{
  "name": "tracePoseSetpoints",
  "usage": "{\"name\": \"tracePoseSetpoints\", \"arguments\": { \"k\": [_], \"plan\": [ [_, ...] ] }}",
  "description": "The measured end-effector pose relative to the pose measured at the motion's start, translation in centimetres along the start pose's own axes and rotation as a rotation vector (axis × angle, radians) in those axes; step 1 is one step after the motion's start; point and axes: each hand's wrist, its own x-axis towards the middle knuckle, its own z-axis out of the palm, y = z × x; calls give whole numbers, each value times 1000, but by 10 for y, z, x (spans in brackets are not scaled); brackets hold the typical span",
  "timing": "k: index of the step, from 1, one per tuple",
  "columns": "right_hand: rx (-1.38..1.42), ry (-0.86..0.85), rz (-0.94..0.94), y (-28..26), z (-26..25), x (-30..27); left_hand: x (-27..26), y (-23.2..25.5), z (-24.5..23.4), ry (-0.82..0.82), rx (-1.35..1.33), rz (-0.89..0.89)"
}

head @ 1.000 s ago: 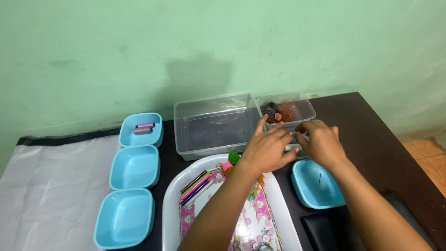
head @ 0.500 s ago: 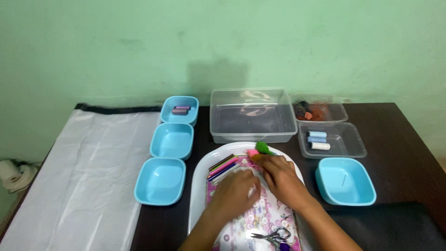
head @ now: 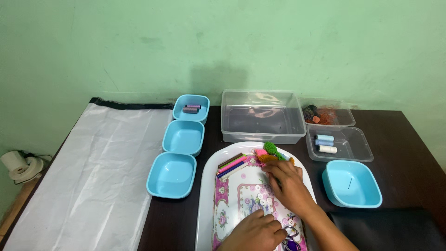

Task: The person empties a black pouch onto a tray, then sorts sewing supplies including thread spools, buttons, and yarn into small blue bowls and clear plastic containers. They also place scissors and a needle into a separate blue bowl.

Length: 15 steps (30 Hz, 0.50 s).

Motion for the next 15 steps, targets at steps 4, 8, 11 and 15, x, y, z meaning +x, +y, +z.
{"name": "tracePoseSetpoints", "arguments": {
  "k": [4,8,11,15],
  "plan": [
    [-16,46,-48,0,-1,0,1,0,-3,27,82,9],
    [24,60,-46,-7,-7,-2,7,-2,-19,57,37,-45],
    [187,37,67,-15,-21,1,10,-5,-41,209,-125,-128],
    [448,-2,298,-25,-37,-1,13,-10,-66,307,-559,-598]
  ]
}}
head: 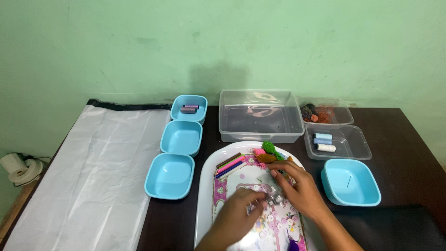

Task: The person empties a black pouch onto a tray, then sorts sewing supplies including thread spools, buttons, and yarn into small blue bowls and clear plastic containers. They also place scissors and a needle into a separate blue bowl.

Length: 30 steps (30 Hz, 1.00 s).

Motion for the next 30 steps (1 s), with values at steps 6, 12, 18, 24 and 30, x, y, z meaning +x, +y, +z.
{"name": "tracePoseSetpoints", "arguments": {
  "k": [6,12,18,24,30],
  "plan": [
    [-204,33,-434,5,-11,-2,24,-2,-10,105,-218,-270],
    [-378,-71,-493,-1,-21,3,34,0,-9,70,-169,-275],
    [-587,-55,-623,-9,-23,3,40,10,-14,53,74,-91],
    [-671,35,-680,-8,-25,2,44,12,-16,52,159,30],
    [-766,61,-518,6,-32,1,48,22,-18,27,180,-24]
  ]
}}
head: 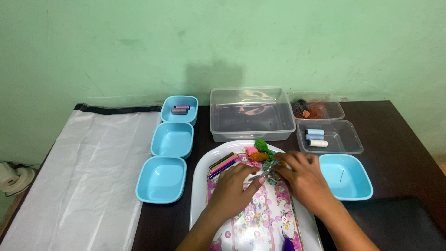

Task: The person empties a black pouch onto a tray, then sorts sewing supplies including thread spools, buttons, and yarn into small blue bowls and clear plastic containers. They also place scissors and a needle into a separate blue bowl.

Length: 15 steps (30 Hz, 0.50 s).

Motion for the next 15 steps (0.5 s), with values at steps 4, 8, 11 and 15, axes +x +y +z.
{"name": "tracePoseSetpoints", "arguments": {
  "k": [4,8,11,15],
  "plan": [
    [-17,57,257,29,-2,-23,4,3,1,45,-13,-76],
    [-78,77,605,64,-5,-54,21,-2,18,134,36,142],
    [-121,7,696,73,-6,-73,45,5,44,135,97,344],
    [-146,-48,779,75,-6,-76,81,28,77,114,239,676]
  ]
}}
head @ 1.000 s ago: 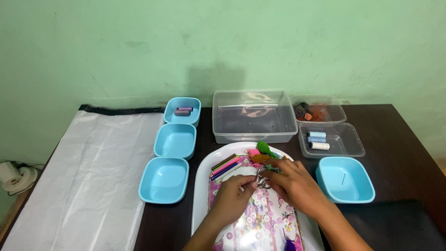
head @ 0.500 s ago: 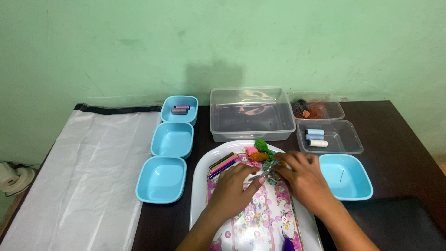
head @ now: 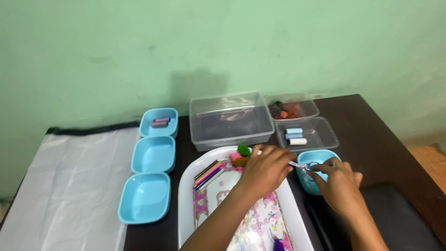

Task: The person empties a black pouch onto a tray, then sorts sewing supplies including thread spools, buttons, and yarn into small blue bowls and clear plastic containers. They also place scissors and a needle into a separate blue bowl.

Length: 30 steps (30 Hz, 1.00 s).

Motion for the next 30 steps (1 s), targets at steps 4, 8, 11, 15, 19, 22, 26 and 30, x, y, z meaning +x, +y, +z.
{"name": "tracePoseSetpoints", "arguments": {
  "k": [4,8,11,15,19,22,26,30],
  "plan": [
    [-8,18,-17,8,-6,-1,25,3,31,-214,213,145],
    [-84,-17,30,24,-10,1,32,4,57,-150,266,218],
    [-132,-69,77,34,-10,1,35,6,73,-233,276,188],
    [-208,-159,103,37,-9,3,37,11,80,-315,194,187],
    [-220,-247,109,29,-3,10,40,15,79,-434,191,156],
    [-222,-268,91,20,0,15,40,17,76,-510,210,148],
    [-318,-453,130,12,-1,29,45,23,67,-623,226,109],
    [-343,-480,114,16,4,31,46,27,61,-772,258,63]
  ]
}}
